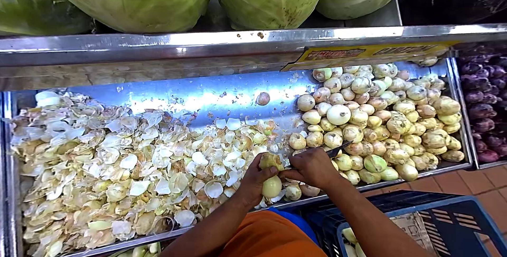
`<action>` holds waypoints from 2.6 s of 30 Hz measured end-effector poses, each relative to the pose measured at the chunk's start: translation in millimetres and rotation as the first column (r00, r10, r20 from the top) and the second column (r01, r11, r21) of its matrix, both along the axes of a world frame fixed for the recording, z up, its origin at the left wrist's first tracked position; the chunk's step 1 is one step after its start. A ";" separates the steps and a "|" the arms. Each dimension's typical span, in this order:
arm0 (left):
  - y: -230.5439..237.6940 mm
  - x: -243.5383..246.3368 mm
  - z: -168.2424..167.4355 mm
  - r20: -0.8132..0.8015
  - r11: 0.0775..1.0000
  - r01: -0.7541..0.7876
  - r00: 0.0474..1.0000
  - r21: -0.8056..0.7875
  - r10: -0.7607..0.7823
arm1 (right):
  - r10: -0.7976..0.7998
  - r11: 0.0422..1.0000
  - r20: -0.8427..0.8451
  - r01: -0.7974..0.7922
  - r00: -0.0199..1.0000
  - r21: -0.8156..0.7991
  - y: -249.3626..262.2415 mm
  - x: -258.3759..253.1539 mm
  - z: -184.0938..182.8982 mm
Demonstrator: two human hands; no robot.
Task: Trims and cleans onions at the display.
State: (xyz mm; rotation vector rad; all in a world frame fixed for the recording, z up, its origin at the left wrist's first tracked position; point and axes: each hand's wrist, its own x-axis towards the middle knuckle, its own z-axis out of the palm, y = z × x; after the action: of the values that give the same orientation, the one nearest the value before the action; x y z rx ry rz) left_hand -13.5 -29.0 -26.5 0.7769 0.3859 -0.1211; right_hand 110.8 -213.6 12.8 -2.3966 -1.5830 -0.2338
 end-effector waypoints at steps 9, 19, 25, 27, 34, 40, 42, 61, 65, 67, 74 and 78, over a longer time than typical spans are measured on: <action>-3.9 8.9 -4.8 -0.057 0.982 -0.181 0.981 0.061 0.185 | -0.018 0.999 -0.062 0.020 0.998 0.043 -0.9 -24.4 -3.4; 55.9 11.0 6.4 0.069 0.984 0.117 0.992 -0.138 -0.108 | -0.401 0.896 -0.353 0.282 0.845 -0.343 1.3 -17.5 30.0; 59.8 4.6 -7.9 0.280 0.899 0.387 0.903 -0.204 -0.325 | -0.265 0.964 -0.645 0.189 0.717 -0.187 15.8 -4.3 37.7; 60.4 4.3 -9.7 0.319 0.864 0.430 0.884 -0.263 -0.343 | -0.236 0.971 -0.671 0.154 0.702 -0.180 22.6 -2.1 34.7; 54.1 1.0 2.2 0.202 0.866 0.479 0.871 -0.144 -0.448 | -0.080 0.996 -0.276 0.065 0.958 -0.064 26.3 -7.7 19.9; 34.6 -4.6 15.1 -0.044 0.936 0.351 0.936 0.017 -0.350 | 0.118 0.991 -0.088 -0.123 0.989 -0.054 15.3 -5.3 4.0; 22.0 -2.3 19.0 -0.152 0.971 0.221 0.967 0.088 -0.206 | 0.121 0.990 -0.065 -0.125 0.991 -0.070 11.0 -4.3 0.8; 2.3 16.2 -2.6 -0.136 0.983 0.135 0.984 0.121 -0.119 | -0.500 0.772 -0.575 0.031 0.647 -0.635 -3.6 -15.1 79.6; 8.4 13.2 11.0 -0.029 0.950 0.249 0.968 0.191 -0.248 | -0.436 0.892 -0.748 0.350 0.500 -0.286 -23.2 -5.1 55.2; 7.7 13.0 15.0 -0.001 0.913 0.308 0.948 0.266 -0.320 | -0.362 0.921 -0.812 0.313 0.457 -0.234 -19.1 -11.7 40.8; 5.0 15.5 29.9 -0.145 0.570 0.512 0.812 0.642 -0.566 | -0.330 0.928 -0.777 0.337 0.536 -0.162 -8.4 -37.3 19.2; 2.2 19.0 30.2 -0.200 0.537 0.483 0.843 0.691 -0.500 | -0.369 0.889 -0.741 0.446 0.561 -0.104 -5.3 -44.7 11.8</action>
State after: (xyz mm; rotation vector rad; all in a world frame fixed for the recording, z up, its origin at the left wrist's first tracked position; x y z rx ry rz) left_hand 5.4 -26.8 3.7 1.6854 0.1635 -0.5216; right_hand 66.1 -218.9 24.6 -2.2717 -0.6027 0.5398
